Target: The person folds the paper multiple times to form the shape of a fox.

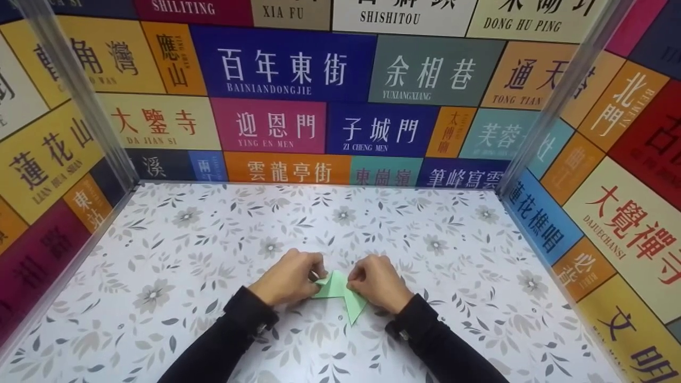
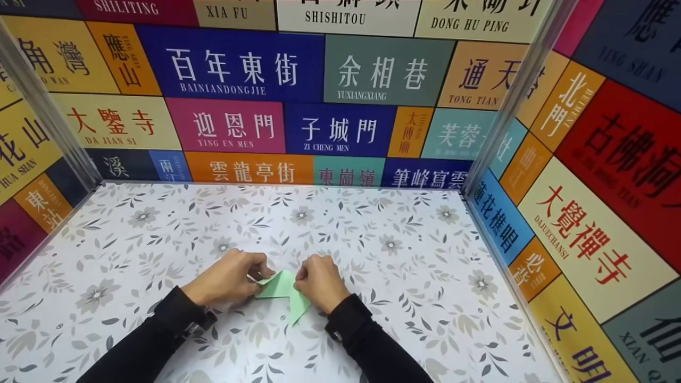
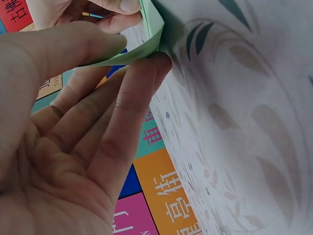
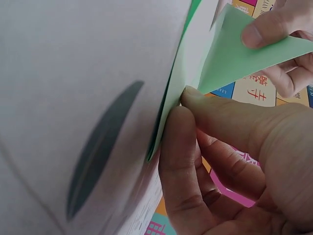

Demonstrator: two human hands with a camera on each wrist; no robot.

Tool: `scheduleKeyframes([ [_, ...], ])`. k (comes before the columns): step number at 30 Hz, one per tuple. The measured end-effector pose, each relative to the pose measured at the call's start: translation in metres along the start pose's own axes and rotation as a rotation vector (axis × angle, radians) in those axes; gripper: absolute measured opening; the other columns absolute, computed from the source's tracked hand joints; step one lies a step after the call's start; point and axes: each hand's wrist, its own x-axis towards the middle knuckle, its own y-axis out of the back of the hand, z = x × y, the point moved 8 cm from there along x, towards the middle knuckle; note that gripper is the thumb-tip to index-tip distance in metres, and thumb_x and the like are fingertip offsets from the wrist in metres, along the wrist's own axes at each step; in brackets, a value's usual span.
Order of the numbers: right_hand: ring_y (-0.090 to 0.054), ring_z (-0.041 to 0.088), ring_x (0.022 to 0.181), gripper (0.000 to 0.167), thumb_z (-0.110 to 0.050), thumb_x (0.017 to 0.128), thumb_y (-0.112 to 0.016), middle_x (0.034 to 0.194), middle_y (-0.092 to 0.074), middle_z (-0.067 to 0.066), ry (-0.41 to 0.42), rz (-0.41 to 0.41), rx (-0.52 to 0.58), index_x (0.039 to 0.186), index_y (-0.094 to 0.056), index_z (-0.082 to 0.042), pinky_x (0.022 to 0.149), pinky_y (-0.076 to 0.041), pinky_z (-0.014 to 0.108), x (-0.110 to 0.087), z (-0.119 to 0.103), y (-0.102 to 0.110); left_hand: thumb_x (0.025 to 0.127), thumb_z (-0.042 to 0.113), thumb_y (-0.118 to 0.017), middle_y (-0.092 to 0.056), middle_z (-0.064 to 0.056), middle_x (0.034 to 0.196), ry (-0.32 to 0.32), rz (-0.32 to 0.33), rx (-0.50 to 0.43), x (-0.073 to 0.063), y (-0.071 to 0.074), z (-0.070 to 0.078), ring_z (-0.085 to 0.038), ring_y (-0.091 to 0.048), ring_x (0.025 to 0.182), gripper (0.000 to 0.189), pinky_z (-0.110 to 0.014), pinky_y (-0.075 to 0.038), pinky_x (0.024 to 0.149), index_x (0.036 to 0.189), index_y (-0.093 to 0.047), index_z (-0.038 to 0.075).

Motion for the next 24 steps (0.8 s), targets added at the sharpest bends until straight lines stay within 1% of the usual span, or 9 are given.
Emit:
scheduleKeyframes([
  [4, -0.068, 0.004, 0.066, 0.011, 0.002, 0.087, -0.093, 0.076, -0.082, 0.002, 0.000, -0.006, -0.007, 0.086, -0.088, -0.008, 0.065, -0.060, 0.022, 0.000, 0.001, -0.001, 0.082, -0.003, -0.086, -0.089, -0.003, 0.096, -0.049, 0.038, 0.043, -0.001, 0.002, 0.004, -0.016, -0.081, 0.086, 0.019, -0.035, -0.070, 0.084, 0.095, -0.081, 0.010],
  [8, -0.068, 0.004, 0.066, 0.011, 0.001, 0.087, -0.093, 0.076, -0.083, 0.001, 0.004, -0.002, -0.012, 0.086, -0.088, -0.009, 0.065, -0.060, 0.022, 0.000, 0.001, -0.001, 0.082, -0.003, -0.087, -0.087, 0.002, 0.090, -0.083, 0.060, 0.053, -0.002, 0.003, 0.010, -0.007, -0.073, 0.077, 0.020, -0.030, -0.067, 0.080, 0.091, -0.080, 0.013],
  [10, -0.068, 0.004, 0.066, 0.011, 0.002, 0.086, -0.093, 0.076, -0.083, 0.002, 0.008, 0.002, -0.010, 0.086, -0.088, -0.008, 0.065, -0.060, 0.023, 0.000, 0.000, -0.001, 0.082, -0.003, -0.088, -0.085, 0.003, 0.087, -0.098, 0.064, 0.050, -0.002, 0.002, 0.012, -0.008, -0.071, 0.075, 0.022, -0.028, -0.066, 0.077, 0.090, -0.079, 0.015],
  [14, -0.068, 0.005, 0.067, 0.011, 0.002, 0.086, -0.092, 0.076, -0.082, 0.002, 0.018, -0.006, -0.008, 0.087, -0.088, -0.008, 0.065, -0.060, 0.024, -0.001, 0.000, -0.001, 0.080, -0.004, -0.088, -0.084, 0.002, 0.086, -0.106, 0.064, 0.060, -0.003, 0.000, 0.013, -0.015, -0.076, 0.076, 0.023, -0.028, -0.065, 0.076, 0.089, -0.078, 0.016],
  [17, -0.069, 0.006, 0.069, 0.012, 0.002, 0.089, -0.091, 0.079, -0.083, 0.003, 0.031, -0.029, -0.005, 0.094, -0.089, -0.008, 0.066, -0.058, 0.023, -0.001, -0.002, -0.002, 0.082, -0.002, -0.088, -0.086, 0.001, 0.089, -0.084, 0.052, 0.061, -0.002, -0.003, 0.010, -0.017, -0.079, 0.080, 0.022, -0.030, -0.067, 0.079, 0.090, -0.078, 0.015],
  [21, -0.070, 0.007, 0.071, 0.023, 0.004, 0.091, -0.087, 0.083, -0.085, 0.005, 0.052, -0.062, 0.007, 0.111, -0.092, -0.006, 0.065, -0.056, 0.023, 0.000, -0.004, -0.004, 0.083, -0.001, -0.086, -0.087, 0.000, 0.091, -0.072, 0.043, 0.010, -0.001, -0.006, 0.002, -0.013, -0.080, 0.083, 0.020, -0.034, -0.070, 0.081, 0.092, -0.077, 0.013],
  [22, -0.069, 0.008, 0.070, 0.025, 0.005, 0.091, -0.086, 0.083, -0.085, 0.006, 0.055, -0.068, 0.009, 0.114, -0.092, -0.006, 0.064, -0.056, 0.023, 0.000, -0.004, -0.005, 0.083, -0.001, -0.086, -0.087, -0.001, 0.091, -0.073, 0.047, -0.010, 0.000, -0.006, 0.000, -0.012, -0.080, 0.083, 0.020, -0.034, -0.070, 0.080, 0.092, -0.076, 0.014],
  [23, -0.069, 0.007, 0.070, 0.027, 0.005, 0.092, -0.086, 0.083, -0.085, 0.006, 0.058, -0.072, 0.007, 0.116, -0.091, -0.006, 0.063, -0.055, 0.023, 0.000, -0.004, -0.005, 0.084, 0.003, -0.086, -0.086, 0.001, 0.091, -0.105, 0.058, -0.027, 0.002, -0.010, -0.009, -0.010, -0.079, 0.083, 0.019, -0.032, -0.069, 0.079, 0.092, -0.075, 0.015],
  [24, -0.067, 0.007, 0.069, 0.028, 0.006, 0.092, -0.085, 0.082, -0.084, 0.006, 0.061, -0.077, 0.005, 0.117, -0.091, -0.005, 0.062, -0.054, 0.023, 0.000, -0.005, -0.006, 0.085, 0.003, -0.086, -0.086, 0.001, 0.091, -0.109, 0.065, -0.044, 0.002, -0.009, -0.009, -0.009, -0.079, 0.083, 0.019, -0.032, -0.069, 0.079, 0.091, -0.074, 0.016],
])
